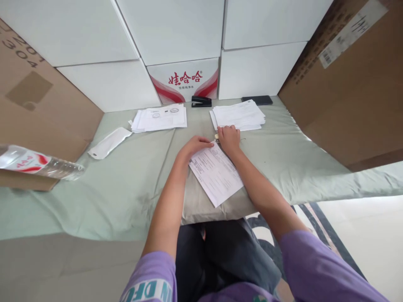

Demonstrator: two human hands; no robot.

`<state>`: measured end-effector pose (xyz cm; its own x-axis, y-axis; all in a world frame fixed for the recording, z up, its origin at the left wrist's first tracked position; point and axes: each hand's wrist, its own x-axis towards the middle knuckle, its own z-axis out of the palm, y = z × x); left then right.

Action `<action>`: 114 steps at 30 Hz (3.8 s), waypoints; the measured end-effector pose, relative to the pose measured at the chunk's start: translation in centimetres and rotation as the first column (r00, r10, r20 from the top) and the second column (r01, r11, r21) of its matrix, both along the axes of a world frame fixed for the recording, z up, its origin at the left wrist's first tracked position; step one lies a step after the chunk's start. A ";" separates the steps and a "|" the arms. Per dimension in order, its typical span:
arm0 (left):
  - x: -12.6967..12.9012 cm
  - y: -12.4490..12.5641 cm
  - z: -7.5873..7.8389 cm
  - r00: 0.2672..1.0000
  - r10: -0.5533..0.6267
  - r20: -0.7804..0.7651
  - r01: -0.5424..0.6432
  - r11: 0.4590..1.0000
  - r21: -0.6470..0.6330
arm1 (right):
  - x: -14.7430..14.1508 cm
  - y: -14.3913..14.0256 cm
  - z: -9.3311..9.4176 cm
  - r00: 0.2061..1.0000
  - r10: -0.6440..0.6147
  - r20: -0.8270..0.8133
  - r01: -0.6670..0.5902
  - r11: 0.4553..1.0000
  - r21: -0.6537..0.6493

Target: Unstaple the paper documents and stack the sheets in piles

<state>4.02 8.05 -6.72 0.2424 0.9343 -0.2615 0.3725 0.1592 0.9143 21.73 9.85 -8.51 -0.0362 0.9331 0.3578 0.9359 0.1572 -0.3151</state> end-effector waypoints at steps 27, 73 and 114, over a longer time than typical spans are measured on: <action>-6.6 1.6 -0.4 0.638 0.447 0.627 -0.650 0.749 0.127 | 2.8 -1.0 2.1 0.308 0.075 -0.948 -0.447 0.891 -0.075; -5.2 1.6 -1.1 0.772 0.402 0.492 -0.498 0.864 0.076 | 10.9 5.5 0.2 -0.037 -0.066 -0.997 0.142 0.987 -0.071; -12.9 5.9 -1.8 0.630 0.775 0.042 -0.509 0.372 0.776 | 11.0 6.8 -3.2 0.327 0.004 -0.945 0.270 0.958 0.097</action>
<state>-8.87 13.92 -8.49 -0.4760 0.6687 0.5712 0.6900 -0.1188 0.7140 32.76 16.66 -11.68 0.5640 0.7911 0.2367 0.0629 0.2447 -0.9676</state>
